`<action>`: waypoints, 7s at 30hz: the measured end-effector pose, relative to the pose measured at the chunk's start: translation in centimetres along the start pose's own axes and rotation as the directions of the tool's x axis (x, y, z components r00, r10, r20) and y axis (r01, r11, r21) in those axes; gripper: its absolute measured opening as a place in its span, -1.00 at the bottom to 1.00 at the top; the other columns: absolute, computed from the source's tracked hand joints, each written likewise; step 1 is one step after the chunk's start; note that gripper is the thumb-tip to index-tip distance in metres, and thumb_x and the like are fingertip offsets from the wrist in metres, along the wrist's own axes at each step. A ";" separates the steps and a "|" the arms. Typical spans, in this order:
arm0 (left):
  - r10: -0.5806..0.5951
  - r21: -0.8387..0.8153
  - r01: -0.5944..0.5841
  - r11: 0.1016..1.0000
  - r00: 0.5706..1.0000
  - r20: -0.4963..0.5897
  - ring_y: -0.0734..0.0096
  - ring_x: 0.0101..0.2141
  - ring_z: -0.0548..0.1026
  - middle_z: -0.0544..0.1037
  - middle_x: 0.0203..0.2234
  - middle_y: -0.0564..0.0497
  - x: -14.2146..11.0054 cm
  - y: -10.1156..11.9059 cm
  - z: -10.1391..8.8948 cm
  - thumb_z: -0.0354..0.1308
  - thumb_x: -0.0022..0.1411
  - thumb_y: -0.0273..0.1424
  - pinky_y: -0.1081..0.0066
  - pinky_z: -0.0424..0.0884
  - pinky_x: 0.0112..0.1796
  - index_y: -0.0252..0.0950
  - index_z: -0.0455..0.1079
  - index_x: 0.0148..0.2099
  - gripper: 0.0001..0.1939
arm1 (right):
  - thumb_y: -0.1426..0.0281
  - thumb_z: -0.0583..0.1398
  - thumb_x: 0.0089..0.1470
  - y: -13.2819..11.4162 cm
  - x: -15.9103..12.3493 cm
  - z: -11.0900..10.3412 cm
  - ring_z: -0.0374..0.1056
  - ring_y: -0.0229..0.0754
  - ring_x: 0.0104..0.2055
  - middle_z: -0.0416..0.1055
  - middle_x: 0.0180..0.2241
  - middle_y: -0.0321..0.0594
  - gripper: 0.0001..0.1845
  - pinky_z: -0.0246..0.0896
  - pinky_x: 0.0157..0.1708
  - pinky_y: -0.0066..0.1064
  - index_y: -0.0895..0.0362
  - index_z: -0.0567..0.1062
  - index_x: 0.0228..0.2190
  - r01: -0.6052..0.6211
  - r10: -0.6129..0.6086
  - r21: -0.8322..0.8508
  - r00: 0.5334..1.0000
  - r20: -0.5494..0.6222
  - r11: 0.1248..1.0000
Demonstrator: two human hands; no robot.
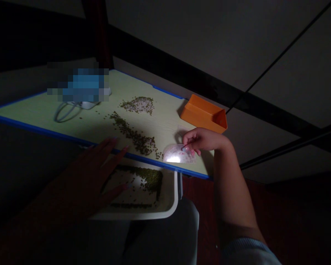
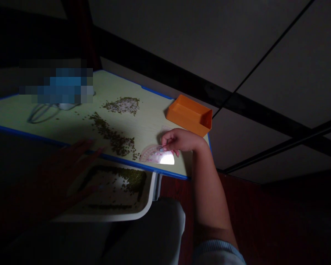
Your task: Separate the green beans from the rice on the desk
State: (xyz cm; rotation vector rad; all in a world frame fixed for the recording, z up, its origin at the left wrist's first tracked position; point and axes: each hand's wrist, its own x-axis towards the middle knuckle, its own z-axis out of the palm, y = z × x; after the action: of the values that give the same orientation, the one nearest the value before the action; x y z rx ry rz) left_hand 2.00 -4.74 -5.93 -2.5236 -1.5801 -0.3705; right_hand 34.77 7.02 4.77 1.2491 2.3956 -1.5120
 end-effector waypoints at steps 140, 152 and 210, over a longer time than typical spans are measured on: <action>0.034 0.023 -0.033 0.999 0.999 -0.023 0.07 0.31 -0.09 -0.12 0.34 -0.15 0.0 -0.2 0.3 -0.09 0.10 0.07 0.03 0.09 0.18 -0.14 -0.23 0.33 -0.16 | 0.45 0.14 -0.08 2.2 1.5 -0.9 0.17 -0.35 -0.62 0.25 -0.66 -0.37 -0.93 0.00 -0.59 -0.50 0.16 0.35 -0.55 0.000 -0.089 -0.143 0.783 -0.616 0.990; 0.020 0.018 -0.019 1.000 0.999 -0.039 0.06 0.30 -0.05 -0.08 0.33 -0.14 0.1 -0.1 0.3 -0.10 0.10 0.06 0.01 0.12 0.16 -0.12 -0.22 0.33 -0.17 | 0.45 0.13 -0.03 1.5 1.8 0.1 0.13 -0.39 -0.67 0.25 -0.66 -0.38 -0.91 -0.02 -0.62 -0.50 0.15 0.31 -0.53 0.007 -0.066 -0.118 0.859 -0.508 0.993; 0.042 0.022 -0.042 0.999 0.999 -0.016 0.04 0.30 -0.09 -0.16 0.34 -0.17 0.0 -0.1 -0.2 -0.10 0.11 0.06 0.03 0.08 0.18 -0.15 -0.23 0.33 -0.17 | 0.38 0.28 -0.12 0.5 -1.0 -0.7 0.30 -0.38 -0.69 0.39 -0.69 -0.43 -0.87 0.15 -0.63 -0.54 0.16 0.43 -0.53 -0.119 0.114 0.094 0.992 0.049 0.989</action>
State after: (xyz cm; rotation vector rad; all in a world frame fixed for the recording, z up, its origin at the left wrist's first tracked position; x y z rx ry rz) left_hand 1.89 -4.74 -5.79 -2.5266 -1.5147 -0.3654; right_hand 36.00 7.00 5.19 1.3347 2.2055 -1.6197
